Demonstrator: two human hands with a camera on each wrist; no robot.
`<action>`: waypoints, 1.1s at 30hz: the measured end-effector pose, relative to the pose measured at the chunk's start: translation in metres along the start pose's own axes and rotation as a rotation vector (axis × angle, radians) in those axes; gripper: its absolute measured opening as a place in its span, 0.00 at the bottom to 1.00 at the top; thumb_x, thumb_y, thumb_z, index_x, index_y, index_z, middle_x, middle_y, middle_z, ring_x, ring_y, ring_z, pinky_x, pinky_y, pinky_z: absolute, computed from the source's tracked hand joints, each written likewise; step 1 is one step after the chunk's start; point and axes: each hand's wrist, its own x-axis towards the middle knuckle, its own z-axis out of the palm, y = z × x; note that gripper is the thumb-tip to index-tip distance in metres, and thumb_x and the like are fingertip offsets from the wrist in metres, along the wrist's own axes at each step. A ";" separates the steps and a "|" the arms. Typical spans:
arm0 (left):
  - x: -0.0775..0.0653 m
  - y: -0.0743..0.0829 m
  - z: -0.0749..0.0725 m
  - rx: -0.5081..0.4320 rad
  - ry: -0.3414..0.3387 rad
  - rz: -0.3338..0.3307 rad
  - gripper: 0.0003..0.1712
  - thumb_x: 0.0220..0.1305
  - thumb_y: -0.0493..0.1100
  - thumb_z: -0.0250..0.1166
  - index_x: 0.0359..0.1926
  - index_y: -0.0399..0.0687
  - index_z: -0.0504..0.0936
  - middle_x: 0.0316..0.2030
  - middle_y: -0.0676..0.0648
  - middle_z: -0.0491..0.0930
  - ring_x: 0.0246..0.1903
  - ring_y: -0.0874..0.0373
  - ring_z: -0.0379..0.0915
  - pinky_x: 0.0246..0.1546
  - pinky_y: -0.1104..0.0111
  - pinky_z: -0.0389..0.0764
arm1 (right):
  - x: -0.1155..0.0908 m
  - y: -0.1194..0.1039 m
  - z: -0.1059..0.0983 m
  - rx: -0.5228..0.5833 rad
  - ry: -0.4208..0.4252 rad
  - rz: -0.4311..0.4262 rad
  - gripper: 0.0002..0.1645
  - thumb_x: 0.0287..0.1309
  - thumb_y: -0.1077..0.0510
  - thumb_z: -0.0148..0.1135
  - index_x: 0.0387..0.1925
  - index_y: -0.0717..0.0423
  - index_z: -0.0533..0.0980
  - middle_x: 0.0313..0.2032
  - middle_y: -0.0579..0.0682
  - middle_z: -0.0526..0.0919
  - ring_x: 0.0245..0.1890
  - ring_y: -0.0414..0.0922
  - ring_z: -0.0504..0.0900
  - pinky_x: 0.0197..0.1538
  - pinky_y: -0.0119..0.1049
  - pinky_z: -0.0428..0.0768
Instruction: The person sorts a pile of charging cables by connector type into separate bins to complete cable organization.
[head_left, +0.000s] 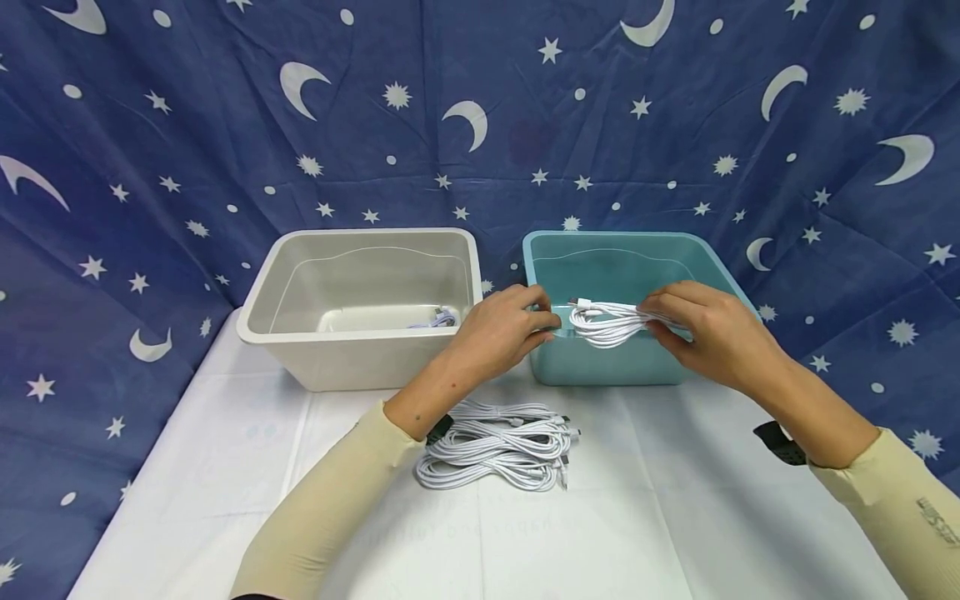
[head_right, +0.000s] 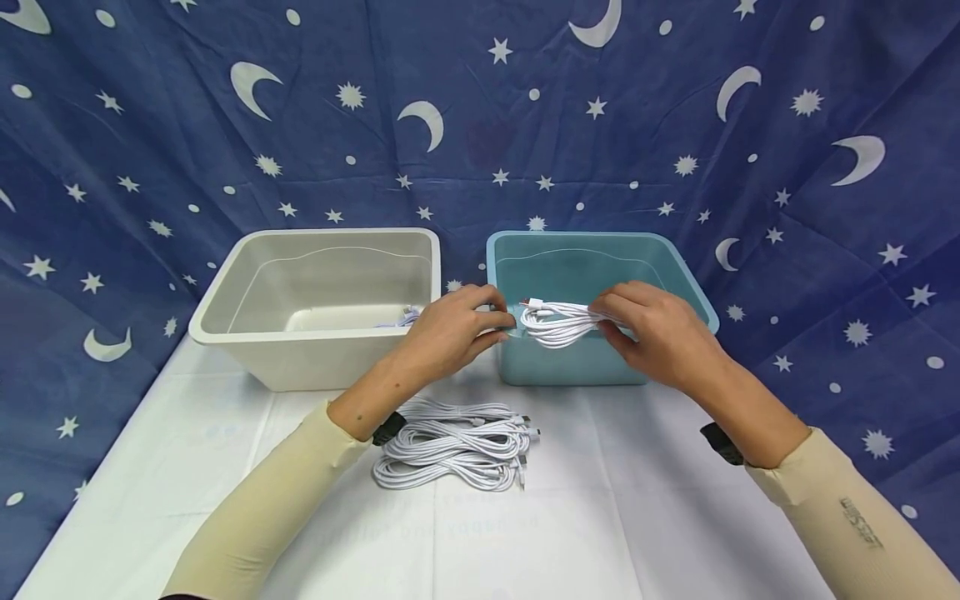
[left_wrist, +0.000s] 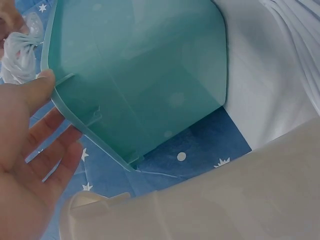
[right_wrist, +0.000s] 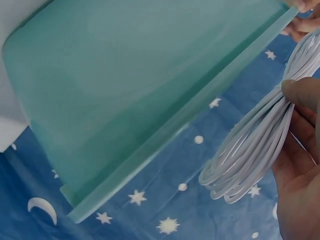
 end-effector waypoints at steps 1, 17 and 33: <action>0.000 0.000 0.000 -0.004 0.000 0.000 0.12 0.75 0.50 0.69 0.54 0.59 0.92 0.52 0.54 0.80 0.48 0.58 0.75 0.45 0.69 0.77 | 0.000 0.002 0.001 0.001 0.003 0.004 0.25 0.40 0.78 0.79 0.44 0.60 0.86 0.40 0.51 0.87 0.39 0.46 0.85 0.42 0.33 0.78; 0.000 0.000 0.000 -0.004 -0.003 -0.008 0.13 0.76 0.51 0.68 0.55 0.58 0.92 0.53 0.55 0.80 0.50 0.59 0.75 0.46 0.70 0.78 | -0.003 0.023 0.019 -0.015 -0.010 0.098 0.19 0.49 0.73 0.79 0.43 0.59 0.85 0.43 0.51 0.86 0.41 0.48 0.87 0.42 0.37 0.82; 0.000 0.001 -0.001 0.002 -0.013 -0.010 0.12 0.76 0.51 0.68 0.54 0.60 0.92 0.53 0.56 0.80 0.51 0.60 0.75 0.46 0.71 0.78 | -0.008 0.003 0.022 0.009 0.030 0.092 0.19 0.47 0.67 0.80 0.43 0.57 0.86 0.44 0.50 0.86 0.45 0.49 0.85 0.45 0.38 0.79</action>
